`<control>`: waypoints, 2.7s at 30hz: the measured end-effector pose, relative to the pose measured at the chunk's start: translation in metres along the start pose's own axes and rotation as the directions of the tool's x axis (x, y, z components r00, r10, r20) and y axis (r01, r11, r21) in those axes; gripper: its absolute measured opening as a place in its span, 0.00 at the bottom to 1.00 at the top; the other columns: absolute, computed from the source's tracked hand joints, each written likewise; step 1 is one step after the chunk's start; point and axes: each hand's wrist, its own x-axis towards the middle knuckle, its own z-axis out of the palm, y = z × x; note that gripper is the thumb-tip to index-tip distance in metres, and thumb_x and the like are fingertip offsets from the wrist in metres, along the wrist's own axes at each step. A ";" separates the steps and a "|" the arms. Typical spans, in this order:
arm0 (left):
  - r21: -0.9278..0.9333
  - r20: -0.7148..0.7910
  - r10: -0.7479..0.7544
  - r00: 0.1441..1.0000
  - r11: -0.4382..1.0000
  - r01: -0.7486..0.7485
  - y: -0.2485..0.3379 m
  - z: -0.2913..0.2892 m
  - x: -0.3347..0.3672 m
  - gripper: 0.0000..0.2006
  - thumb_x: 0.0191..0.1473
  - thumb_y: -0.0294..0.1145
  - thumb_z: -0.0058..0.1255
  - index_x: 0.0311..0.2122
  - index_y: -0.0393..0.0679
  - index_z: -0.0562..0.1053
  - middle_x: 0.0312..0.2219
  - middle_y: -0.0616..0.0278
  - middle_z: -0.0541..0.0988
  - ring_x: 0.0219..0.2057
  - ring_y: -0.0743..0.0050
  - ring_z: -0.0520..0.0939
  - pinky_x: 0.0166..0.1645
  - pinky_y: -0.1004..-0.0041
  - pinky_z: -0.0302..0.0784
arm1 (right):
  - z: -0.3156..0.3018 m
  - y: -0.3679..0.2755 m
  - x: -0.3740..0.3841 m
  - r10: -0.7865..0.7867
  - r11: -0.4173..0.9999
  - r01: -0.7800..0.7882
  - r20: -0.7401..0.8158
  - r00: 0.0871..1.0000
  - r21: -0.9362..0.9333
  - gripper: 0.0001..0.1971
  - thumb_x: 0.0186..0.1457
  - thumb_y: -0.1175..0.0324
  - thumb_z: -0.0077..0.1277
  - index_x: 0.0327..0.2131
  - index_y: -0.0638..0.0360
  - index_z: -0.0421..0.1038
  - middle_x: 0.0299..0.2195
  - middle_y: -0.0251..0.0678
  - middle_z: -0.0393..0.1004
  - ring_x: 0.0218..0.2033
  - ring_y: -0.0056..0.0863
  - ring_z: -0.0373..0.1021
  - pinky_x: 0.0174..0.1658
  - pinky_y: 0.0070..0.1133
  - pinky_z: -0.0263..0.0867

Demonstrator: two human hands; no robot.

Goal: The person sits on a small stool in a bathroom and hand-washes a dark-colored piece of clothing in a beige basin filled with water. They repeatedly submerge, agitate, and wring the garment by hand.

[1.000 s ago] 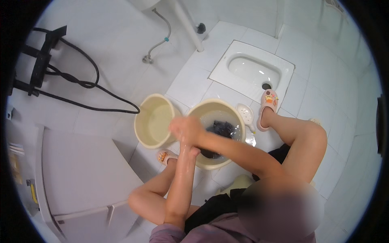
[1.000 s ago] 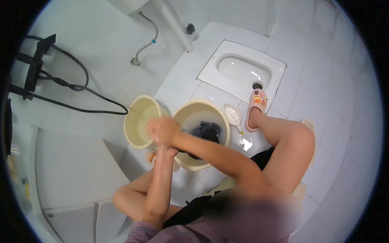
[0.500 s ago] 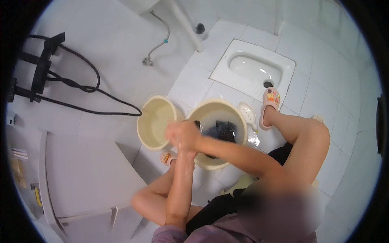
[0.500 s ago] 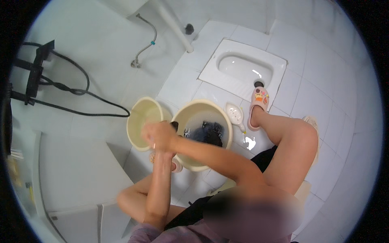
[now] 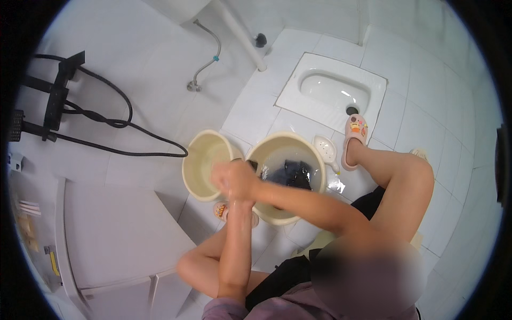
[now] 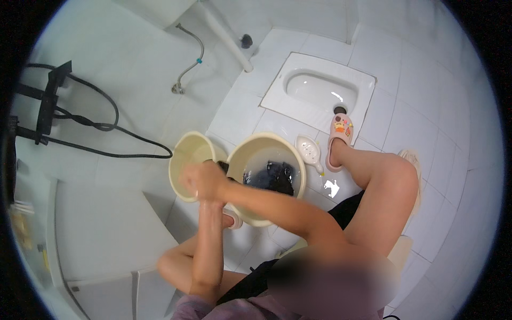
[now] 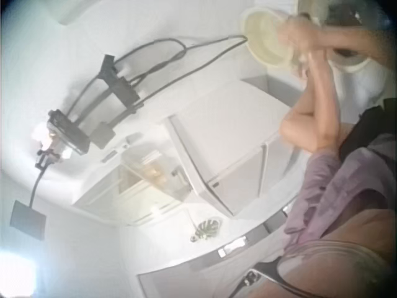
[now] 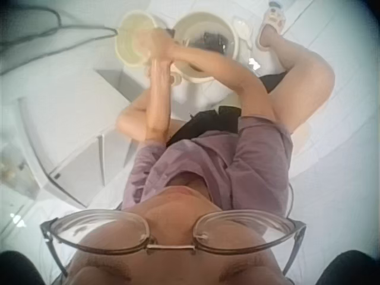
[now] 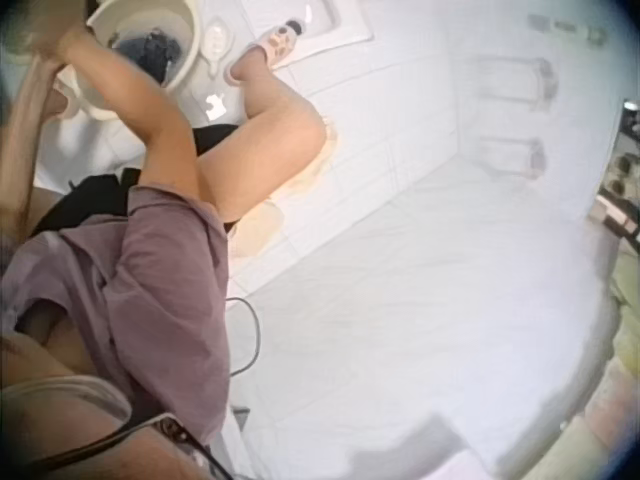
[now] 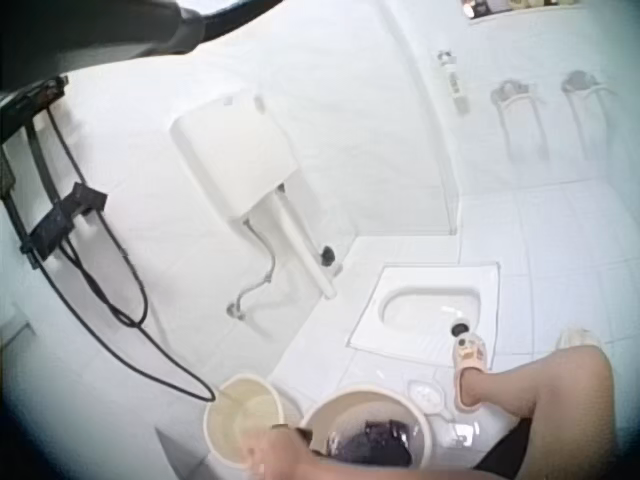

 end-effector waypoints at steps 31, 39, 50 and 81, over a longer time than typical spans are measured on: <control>0.075 -0.047 0.579 0.814 0.815 -0.575 0.054 0.081 -0.063 0.12 0.53 0.39 0.35 0.30 0.43 0.67 0.26 0.60 0.73 0.22 0.68 0.74 0.27 0.70 0.73 | 0.004 -0.011 -0.015 0.562 0.771 -0.259 -0.432 0.705 0.581 0.17 0.58 0.62 0.34 0.18 0.59 0.55 0.15 0.25 0.52 0.20 0.13 0.48 0.22 0.16 0.48; -0.050 -0.035 0.519 0.854 0.852 -0.520 0.055 0.123 -0.081 0.10 0.50 0.35 0.38 0.21 0.46 0.64 0.16 0.65 0.65 0.17 0.76 0.64 0.21 0.77 0.60 | 0.002 0.007 -0.027 0.595 0.781 -0.399 -0.380 0.708 0.480 0.21 0.59 0.55 0.30 0.20 0.60 0.57 0.16 0.30 0.57 0.19 0.19 0.52 0.23 0.19 0.51; -0.141 -0.056 0.488 0.871 0.860 -0.491 0.077 0.095 -0.081 0.11 0.50 0.35 0.39 0.17 0.48 0.60 0.13 0.70 0.60 0.14 0.81 0.56 0.18 0.79 0.50 | 0.000 -0.050 0.008 0.537 0.791 -0.288 -0.388 0.749 0.539 0.08 0.58 0.66 0.38 0.33 0.61 0.58 0.24 0.35 0.62 0.23 0.27 0.60 0.29 0.21 0.59; -0.427 0.307 0.425 0.852 0.861 -0.275 0.094 0.091 -0.067 0.11 0.47 0.31 0.45 0.17 0.48 0.59 0.14 0.74 0.59 0.14 0.85 0.52 0.17 0.81 0.44 | 0.005 -0.018 -0.021 0.447 0.882 -0.325 -0.391 0.804 0.341 0.08 0.51 0.77 0.42 0.37 0.59 0.61 0.26 0.44 0.68 0.25 0.38 0.66 0.31 0.27 0.62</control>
